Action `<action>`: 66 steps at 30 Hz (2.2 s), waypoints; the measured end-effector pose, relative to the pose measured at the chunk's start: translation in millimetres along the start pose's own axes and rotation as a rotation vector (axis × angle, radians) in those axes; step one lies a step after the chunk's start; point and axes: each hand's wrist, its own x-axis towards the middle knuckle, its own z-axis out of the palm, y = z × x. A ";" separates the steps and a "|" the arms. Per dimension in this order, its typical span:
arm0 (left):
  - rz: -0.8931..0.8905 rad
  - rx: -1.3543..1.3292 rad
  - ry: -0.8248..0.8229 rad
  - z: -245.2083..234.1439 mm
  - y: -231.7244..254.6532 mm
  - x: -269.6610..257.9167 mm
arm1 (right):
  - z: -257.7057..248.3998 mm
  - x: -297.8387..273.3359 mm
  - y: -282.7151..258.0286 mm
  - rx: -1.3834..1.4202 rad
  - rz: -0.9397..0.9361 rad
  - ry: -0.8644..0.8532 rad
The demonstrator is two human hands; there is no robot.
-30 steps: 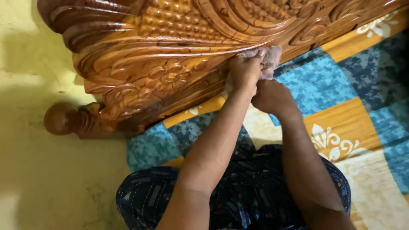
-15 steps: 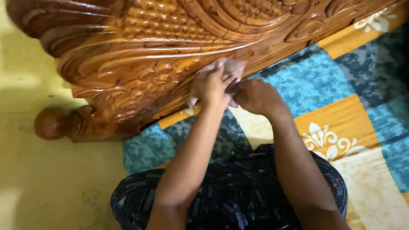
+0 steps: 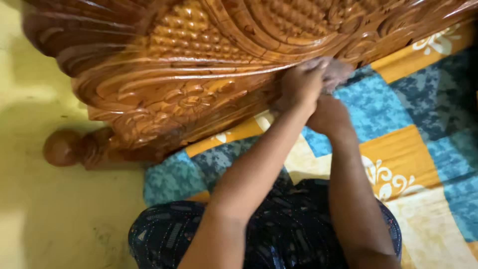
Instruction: The person sits on the floor and wipes the carved wooden headboard of a bed with a cloth. They methodically clean the intricate carvings and the rounded finials, moving along the length of the headboard.
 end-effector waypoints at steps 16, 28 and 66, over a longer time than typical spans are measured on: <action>0.663 0.339 0.131 -148.1 300.7 -134.0 | -61.8 -101.9 -113.4 0.531 -0.721 0.418; 0.485 0.731 -0.189 -138.8 282.3 -102.9 | -24.7 -128.5 -191.7 0.508 -0.815 0.437; 1.030 0.744 0.113 -216.4 388.5 -151.2 | -37.8 -51.6 -310.3 -0.354 -0.522 1.095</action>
